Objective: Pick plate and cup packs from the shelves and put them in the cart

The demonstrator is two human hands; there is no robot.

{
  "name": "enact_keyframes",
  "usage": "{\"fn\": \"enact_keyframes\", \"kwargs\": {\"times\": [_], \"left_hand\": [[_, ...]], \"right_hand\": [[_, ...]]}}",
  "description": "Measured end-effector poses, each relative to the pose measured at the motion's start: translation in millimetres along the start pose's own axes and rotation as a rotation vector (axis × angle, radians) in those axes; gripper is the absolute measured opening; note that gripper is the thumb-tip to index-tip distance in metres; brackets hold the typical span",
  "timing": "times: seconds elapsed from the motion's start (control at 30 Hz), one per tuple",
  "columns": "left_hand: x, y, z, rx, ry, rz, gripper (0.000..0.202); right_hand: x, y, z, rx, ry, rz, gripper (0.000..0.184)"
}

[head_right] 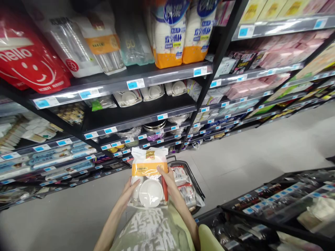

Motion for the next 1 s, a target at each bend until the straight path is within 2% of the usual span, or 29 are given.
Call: {"fn": "enact_keyframes", "kwargs": {"times": [0.1,0.2,0.3,0.4,0.6,0.83,0.9,1.0], "left_hand": [[10.2,0.6,1.5,-0.009,-0.02,-0.024,0.049],[12.7,5.6,4.0,-0.017,-0.014,-0.046,0.048],[4.9,15.5,5.6,-0.054,-0.011,-0.07,0.054],[-4.1,24.8,5.5,-0.109,-0.05,-0.042,0.059],[-9.0,34.9,4.6,-0.195,-0.04,0.041,0.06],[-21.4,42.2,8.5,-0.18,-0.055,0.019,0.065],[-20.9,43.9,14.2,-0.16,-0.04,-0.019,0.065],[-16.7,52.3,25.6,-0.109,0.023,-0.11,0.066]], "right_hand": [[-8.6,-10.5,-7.9,-0.018,-0.083,-0.011,0.06],[-15.9,-20.3,-8.3,-0.03,-0.154,-0.026,0.066],[-21.2,-28.5,-3.9,-0.003,-0.16,-0.115,0.067],[-23.0,-30.8,-0.7,0.013,-0.127,-0.188,0.059],[-17.8,-24.3,3.5,-0.05,-0.124,-0.147,0.051],[-8.1,-20.2,15.8,-0.048,-0.181,-0.172,0.055],[-0.3,-15.0,22.4,-0.037,-0.15,-0.177,0.058],[16.0,-8.2,36.2,-0.069,0.022,-0.234,0.066]]}}
Point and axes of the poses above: each hand's wrist, its own z-axis towards the middle knuckle, its own x-axis out of the back of the hand, y = z × x, the point moved 2 cm from there along z, towards the middle knuckle, and after that the axes turned 2 degrees about z, right-handed, at the moved point
